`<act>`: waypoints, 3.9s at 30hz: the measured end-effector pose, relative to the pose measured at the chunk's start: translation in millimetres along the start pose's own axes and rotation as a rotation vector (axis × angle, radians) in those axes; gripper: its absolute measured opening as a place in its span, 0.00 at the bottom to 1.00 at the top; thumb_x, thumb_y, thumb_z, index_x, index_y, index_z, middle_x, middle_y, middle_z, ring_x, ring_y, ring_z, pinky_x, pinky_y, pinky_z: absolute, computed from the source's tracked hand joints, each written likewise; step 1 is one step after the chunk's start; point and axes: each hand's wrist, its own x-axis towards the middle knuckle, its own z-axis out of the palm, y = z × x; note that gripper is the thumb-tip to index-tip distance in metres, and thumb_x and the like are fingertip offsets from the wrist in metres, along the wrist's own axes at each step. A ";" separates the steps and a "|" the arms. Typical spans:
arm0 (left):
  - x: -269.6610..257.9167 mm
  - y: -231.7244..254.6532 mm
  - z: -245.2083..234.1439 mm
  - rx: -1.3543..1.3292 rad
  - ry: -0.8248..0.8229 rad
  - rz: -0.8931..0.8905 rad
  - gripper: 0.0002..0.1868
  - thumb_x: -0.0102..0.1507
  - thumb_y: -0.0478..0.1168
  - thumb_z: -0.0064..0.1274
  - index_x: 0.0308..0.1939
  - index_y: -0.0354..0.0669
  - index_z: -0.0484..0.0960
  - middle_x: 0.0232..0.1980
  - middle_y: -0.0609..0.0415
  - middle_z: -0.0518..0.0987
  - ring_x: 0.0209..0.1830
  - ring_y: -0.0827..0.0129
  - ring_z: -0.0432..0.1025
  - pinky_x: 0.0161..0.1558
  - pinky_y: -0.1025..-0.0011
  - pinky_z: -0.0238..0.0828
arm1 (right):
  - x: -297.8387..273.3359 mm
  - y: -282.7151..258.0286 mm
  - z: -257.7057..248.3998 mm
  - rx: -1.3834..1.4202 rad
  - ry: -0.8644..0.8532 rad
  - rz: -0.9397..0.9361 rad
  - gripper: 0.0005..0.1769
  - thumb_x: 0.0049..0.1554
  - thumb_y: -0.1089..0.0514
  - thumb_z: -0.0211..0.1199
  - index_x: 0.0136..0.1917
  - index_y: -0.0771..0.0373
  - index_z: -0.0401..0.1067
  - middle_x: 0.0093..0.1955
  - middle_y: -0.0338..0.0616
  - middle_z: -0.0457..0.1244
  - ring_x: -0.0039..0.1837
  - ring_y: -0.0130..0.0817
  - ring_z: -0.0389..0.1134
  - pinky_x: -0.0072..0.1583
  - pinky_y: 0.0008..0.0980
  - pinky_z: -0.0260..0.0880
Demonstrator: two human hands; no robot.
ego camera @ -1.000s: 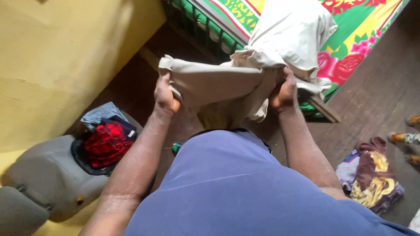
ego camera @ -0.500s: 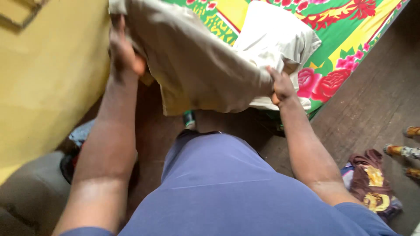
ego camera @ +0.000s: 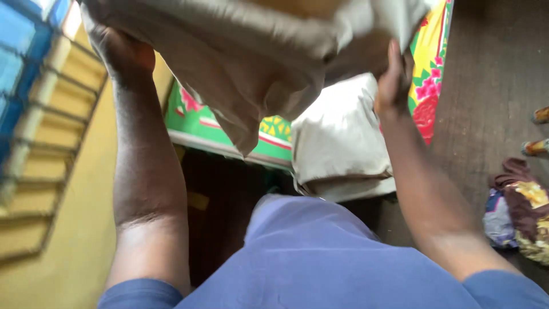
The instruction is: Putting a pillow inside a clean pillowcase and placing it on a bed.
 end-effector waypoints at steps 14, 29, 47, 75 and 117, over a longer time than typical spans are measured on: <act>-101.3 -234.2 73.6 1.526 -0.057 -0.401 0.33 0.61 0.61 0.58 0.56 0.37 0.74 0.51 0.36 0.81 0.52 0.50 0.77 0.50 0.59 0.74 | -185.7 137.3 50.6 0.298 0.076 0.687 0.21 0.69 0.44 0.55 0.66 0.59 0.66 0.66 0.43 0.64 0.68 0.42 0.66 0.72 0.52 0.67; -240.9 -210.3 80.4 0.785 0.590 -0.959 0.12 0.67 0.36 0.46 0.49 0.32 0.81 0.41 0.50 0.83 0.38 0.71 0.75 0.42 0.72 0.73 | -138.1 79.8 62.1 -0.698 -0.550 1.043 0.22 0.62 0.46 0.63 0.59 0.66 0.77 0.53 0.51 0.73 0.54 0.39 0.74 0.57 0.36 0.78; -77.4 -36.7 37.1 0.816 0.421 -0.463 0.21 0.74 0.42 0.57 0.59 0.26 0.68 0.52 0.48 0.80 0.51 0.65 0.77 0.54 0.65 0.81 | 14.0 201.3 127.7 0.597 -0.204 0.658 0.16 0.69 0.60 0.59 0.69 0.59 0.67 0.63 0.43 0.65 0.69 0.42 0.66 0.72 0.49 0.68; -406.8 -214.3 -14.8 1.260 0.690 -1.617 0.21 0.61 0.51 0.55 0.55 0.49 0.84 0.51 0.45 0.81 0.51 0.53 0.75 0.55 0.56 0.71 | -181.2 115.4 41.9 -0.226 -0.626 1.177 0.24 0.64 0.54 0.60 0.70 0.68 0.66 0.67 0.49 0.65 0.70 0.37 0.64 0.73 0.40 0.62; -82.6 -201.5 77.4 1.788 -0.189 -0.834 0.26 0.68 0.64 0.51 0.50 0.45 0.80 0.38 0.40 0.83 0.40 0.46 0.79 0.41 0.47 0.72 | -19.0 200.6 52.8 -0.875 -0.968 0.905 0.46 0.40 0.39 0.82 0.64 0.66 0.72 0.59 0.49 0.70 0.61 0.39 0.70 0.66 0.36 0.68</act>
